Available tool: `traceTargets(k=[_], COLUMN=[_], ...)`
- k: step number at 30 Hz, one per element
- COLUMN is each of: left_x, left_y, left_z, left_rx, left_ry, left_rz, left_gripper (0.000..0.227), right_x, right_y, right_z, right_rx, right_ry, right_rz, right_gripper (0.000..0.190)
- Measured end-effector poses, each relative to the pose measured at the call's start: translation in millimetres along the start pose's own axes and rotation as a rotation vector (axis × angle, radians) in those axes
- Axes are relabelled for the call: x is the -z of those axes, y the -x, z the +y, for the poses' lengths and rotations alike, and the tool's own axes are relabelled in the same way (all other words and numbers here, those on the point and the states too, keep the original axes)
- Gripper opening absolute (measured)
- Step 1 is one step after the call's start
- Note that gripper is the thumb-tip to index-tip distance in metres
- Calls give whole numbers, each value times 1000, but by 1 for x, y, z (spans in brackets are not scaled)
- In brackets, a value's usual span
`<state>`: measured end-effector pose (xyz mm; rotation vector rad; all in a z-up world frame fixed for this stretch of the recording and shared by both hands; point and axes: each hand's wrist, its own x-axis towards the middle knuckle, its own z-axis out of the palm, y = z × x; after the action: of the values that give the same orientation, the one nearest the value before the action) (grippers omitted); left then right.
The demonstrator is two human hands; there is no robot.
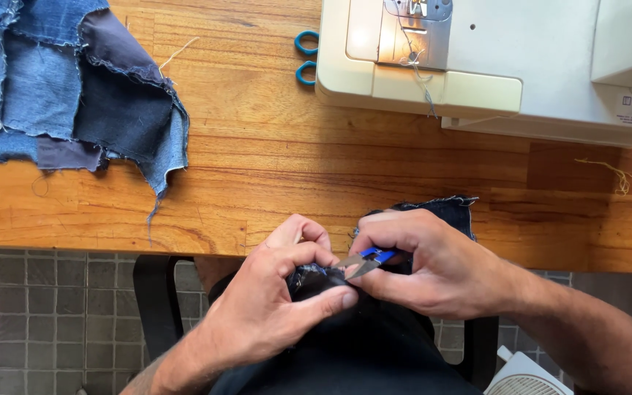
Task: Trimming loose threads and aligning denim fabric patches for assembly on a workbench
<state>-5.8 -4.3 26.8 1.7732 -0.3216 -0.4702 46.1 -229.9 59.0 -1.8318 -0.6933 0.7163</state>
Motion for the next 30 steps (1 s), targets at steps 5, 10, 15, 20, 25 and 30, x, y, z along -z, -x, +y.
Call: traceTargets(k=[5, 10, 15, 20, 25, 30], left_x=[4, 3, 0, 2, 3, 7], left_y=[-5, -7, -8, -9, -7, -3], left_z=[-1, -5, -9, -7, -8, -7], left_rx=[-12, -83, -132, -184, -150, -4], left_ry=[55, 146, 224, 223, 245, 183], left_rz=[-27, -68, -137, -132, -134, -62], left_gripper=[14, 14, 17, 21, 21, 17], right_x=[-8, -17, -20, -25, -24, -22], right_y=[0, 4, 7, 10, 14, 19], right_z=[2, 5, 6, 15, 25, 24], right_rx=[63, 100, 100, 18, -34, 57], right_ry=[3, 58, 5, -179, -370, -56], right_rz=[38, 126, 125, 106, 92, 240], right_gripper=[21, 20, 22, 28, 27, 31])
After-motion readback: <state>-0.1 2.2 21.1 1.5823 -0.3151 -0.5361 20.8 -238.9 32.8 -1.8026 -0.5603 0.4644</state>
